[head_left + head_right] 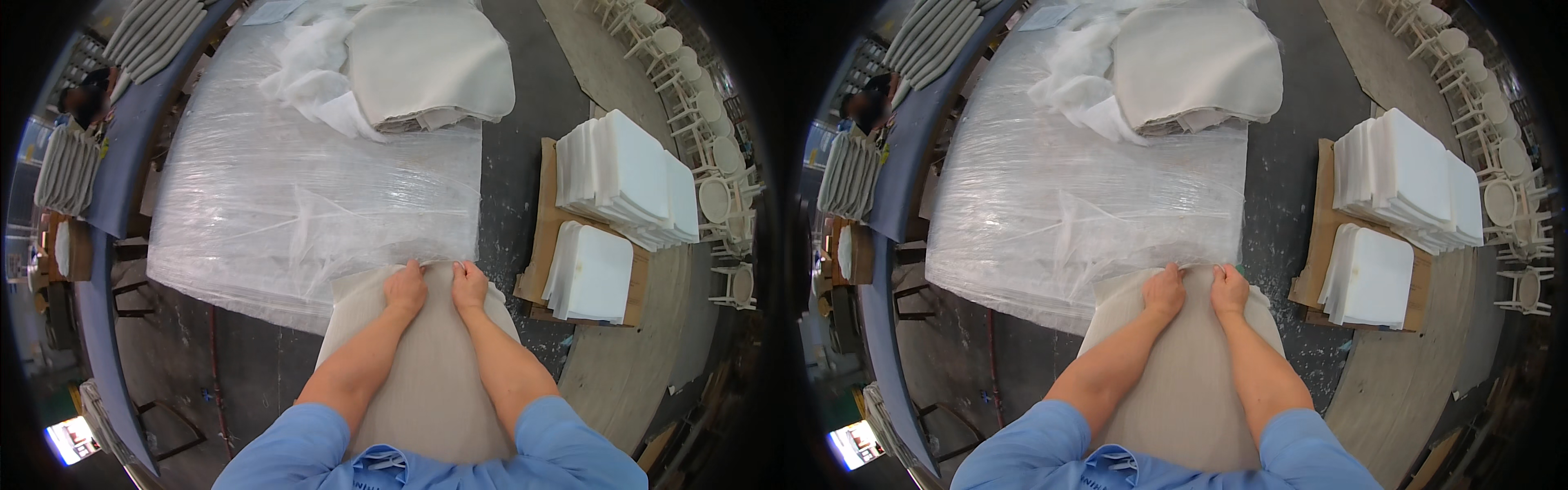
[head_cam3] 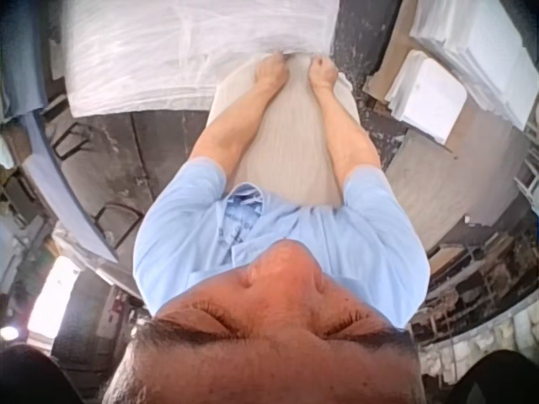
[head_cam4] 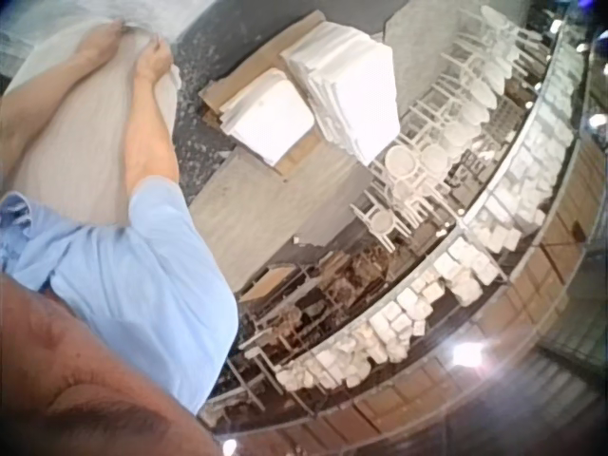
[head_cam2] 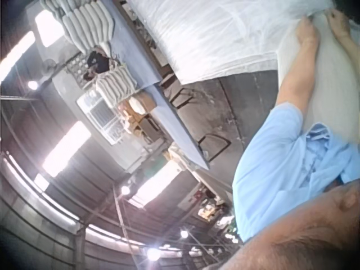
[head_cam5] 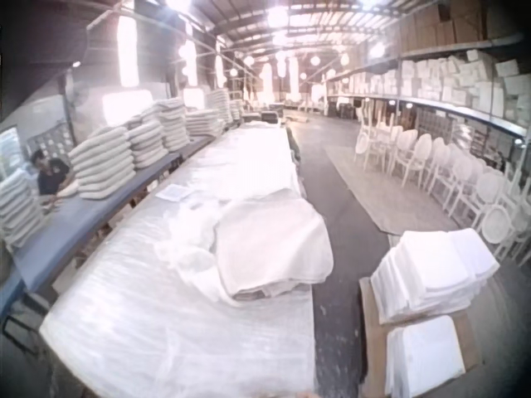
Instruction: The person repeatedly inserts a white foam cushion into a beige fabric cover, aligns the edges, and smooths the cover by hand. The person handles one cushion at a time, repeatedly opening the cover, inserting the foam, and adjusting the cover to fit.
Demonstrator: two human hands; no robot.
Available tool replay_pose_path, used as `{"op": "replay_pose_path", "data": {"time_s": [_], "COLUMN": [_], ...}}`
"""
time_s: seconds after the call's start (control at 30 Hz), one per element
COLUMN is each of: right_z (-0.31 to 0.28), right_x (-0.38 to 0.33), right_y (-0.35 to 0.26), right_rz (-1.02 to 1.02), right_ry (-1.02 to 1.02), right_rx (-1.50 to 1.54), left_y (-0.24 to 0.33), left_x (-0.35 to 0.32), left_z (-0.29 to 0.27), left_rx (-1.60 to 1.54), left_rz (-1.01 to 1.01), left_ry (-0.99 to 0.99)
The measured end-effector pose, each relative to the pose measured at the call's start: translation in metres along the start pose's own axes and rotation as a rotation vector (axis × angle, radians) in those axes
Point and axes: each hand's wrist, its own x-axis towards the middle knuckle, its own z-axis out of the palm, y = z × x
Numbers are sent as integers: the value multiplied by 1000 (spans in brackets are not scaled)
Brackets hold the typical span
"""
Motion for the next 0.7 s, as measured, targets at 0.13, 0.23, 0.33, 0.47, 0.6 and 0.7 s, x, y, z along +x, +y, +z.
{"op": "replay_pose_path", "data": {"time_s": [0.13,0.23,0.33,0.47,0.6,0.7], "right_z": [-18,-47,-78,-86,-62,-59], "right_x": [8,16,21,31,16,7], "right_y": [2,6,-16,5,14,21], "right_rz": [-45,-95,-46,164,206,230], "right_ry": [-128,-427,-679,-507,-193,-83], "right_rx": [-74,-181,-382,-412,-296,-215], "left_y": [2,-29,-78,-98,-100,-96], "left_x": [3,15,15,15,4,0], "left_z": [-20,-59,-110,-105,-66,-58], "left_rx": [84,286,528,323,229,195], "left_rz": [46,107,3,-146,-181,-219], "left_ry": [-127,-332,-506,-322,13,57]}}
